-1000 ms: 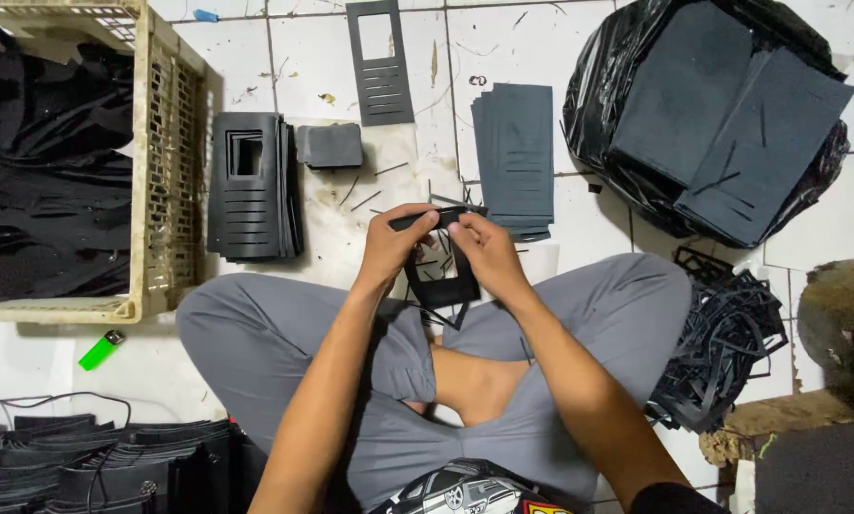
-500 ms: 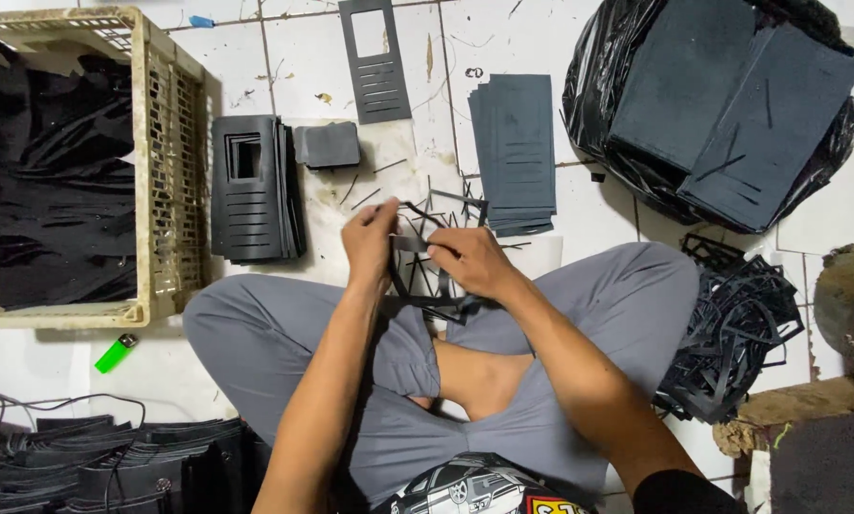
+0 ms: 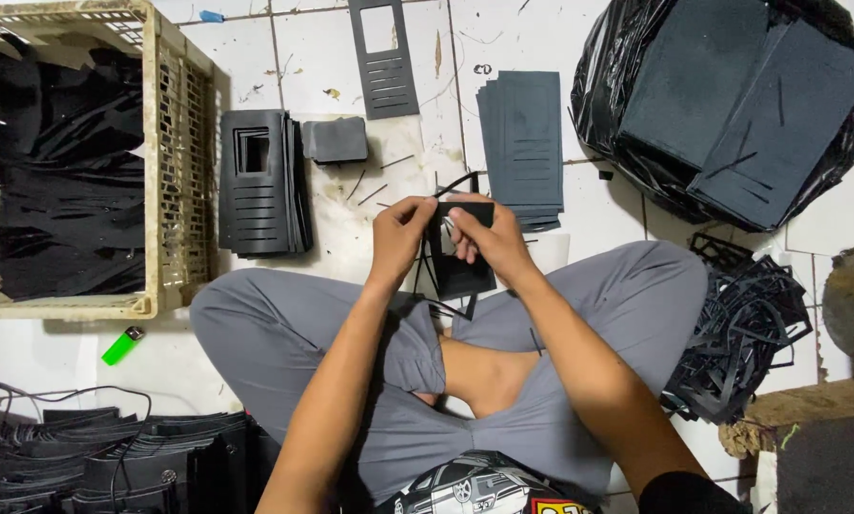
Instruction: Removing waste material from pre-cut leather parts and stacking the finished pieces
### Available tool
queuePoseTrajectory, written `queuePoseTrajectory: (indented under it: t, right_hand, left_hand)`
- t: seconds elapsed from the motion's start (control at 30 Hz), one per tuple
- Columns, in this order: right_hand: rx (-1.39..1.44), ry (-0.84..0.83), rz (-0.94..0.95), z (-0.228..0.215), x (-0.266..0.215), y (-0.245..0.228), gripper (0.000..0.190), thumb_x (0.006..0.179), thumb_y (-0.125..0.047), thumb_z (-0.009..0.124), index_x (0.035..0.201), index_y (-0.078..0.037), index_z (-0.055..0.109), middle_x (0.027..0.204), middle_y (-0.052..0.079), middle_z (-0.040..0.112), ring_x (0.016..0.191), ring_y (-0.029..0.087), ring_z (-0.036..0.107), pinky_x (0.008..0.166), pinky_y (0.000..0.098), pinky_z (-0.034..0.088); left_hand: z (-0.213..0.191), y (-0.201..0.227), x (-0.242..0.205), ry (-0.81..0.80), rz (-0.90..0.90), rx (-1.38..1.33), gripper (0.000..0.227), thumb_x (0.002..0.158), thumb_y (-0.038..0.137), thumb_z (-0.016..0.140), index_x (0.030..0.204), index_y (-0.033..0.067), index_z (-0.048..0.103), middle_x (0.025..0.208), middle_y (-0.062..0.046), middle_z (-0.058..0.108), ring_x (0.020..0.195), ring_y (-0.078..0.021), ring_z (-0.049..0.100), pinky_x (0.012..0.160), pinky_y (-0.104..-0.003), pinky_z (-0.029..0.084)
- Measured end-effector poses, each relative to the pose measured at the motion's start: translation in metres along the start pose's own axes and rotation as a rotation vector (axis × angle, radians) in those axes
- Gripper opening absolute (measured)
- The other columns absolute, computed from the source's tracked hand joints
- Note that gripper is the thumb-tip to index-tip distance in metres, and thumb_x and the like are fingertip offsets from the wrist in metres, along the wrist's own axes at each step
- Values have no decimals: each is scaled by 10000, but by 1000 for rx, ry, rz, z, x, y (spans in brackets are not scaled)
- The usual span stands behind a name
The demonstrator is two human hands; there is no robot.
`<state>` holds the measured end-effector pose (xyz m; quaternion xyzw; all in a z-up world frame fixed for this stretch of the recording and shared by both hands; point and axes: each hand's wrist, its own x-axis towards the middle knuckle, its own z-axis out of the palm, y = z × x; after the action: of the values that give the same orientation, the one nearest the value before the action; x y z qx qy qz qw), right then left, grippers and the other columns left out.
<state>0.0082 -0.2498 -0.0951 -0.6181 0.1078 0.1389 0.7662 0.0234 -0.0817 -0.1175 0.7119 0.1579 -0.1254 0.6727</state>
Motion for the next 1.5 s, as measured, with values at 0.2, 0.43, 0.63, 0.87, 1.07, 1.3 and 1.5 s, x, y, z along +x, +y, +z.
queuePoseTrajectory:
  t: [0.2,0.43,0.63,0.87,1.07,1.3,1.5]
  right_hand:
    - [-625,103,-614,16,-9,15,109,936,-99,773,1025,-128,827,881,119,793,834,303,774,696,372,614]
    - [-649,52,-771,20,-10,6,169,937,-21,728,1064,-96,810,783,122,755,692,318,743,571,383,576]
    - [-676,35,-808,19,-7,12,179,936,-18,721,1080,-82,806,797,116,751,697,324,741,576,384,576]
    - [-198,109,-369,-2,7,26,87,937,-92,758,985,-26,788,851,139,757,783,254,732,732,404,594]
    - [-23,81,-166,-8,11,30,147,893,-97,822,967,14,760,807,161,748,707,205,702,631,368,608]
    - [-218,152,-228,-10,4,39,196,837,-137,909,920,-40,761,794,45,742,762,73,624,703,272,573]
    - [-776,113,-796,12,-2,20,133,880,-46,736,939,-154,787,796,42,753,717,254,733,705,353,591]
  left_hand:
    - [6,-9,-1,151,-97,-77,185,905,279,723,842,130,812,665,-19,632,681,-111,533,552,-266,508]
    - [8,0,-6,116,-320,-417,197,902,226,695,852,41,739,681,-70,645,582,-150,664,500,-267,571]
    - [2,-17,3,124,-343,-412,206,872,245,744,837,42,742,703,-45,570,599,-155,596,508,-279,544]
    - [-4,3,-6,5,57,30,256,998,313,626,1005,118,791,778,-79,685,835,-146,628,757,-373,560]
    - [-6,32,-19,-33,333,152,186,1027,186,576,927,111,713,616,-59,598,650,-153,577,649,-335,502]
    - [-3,26,-17,7,443,204,151,984,163,661,856,103,713,629,-79,671,613,-201,648,629,-340,520]
    - [6,-22,8,-30,-183,-302,128,853,133,688,788,22,693,567,-95,568,501,-163,619,458,-254,498]
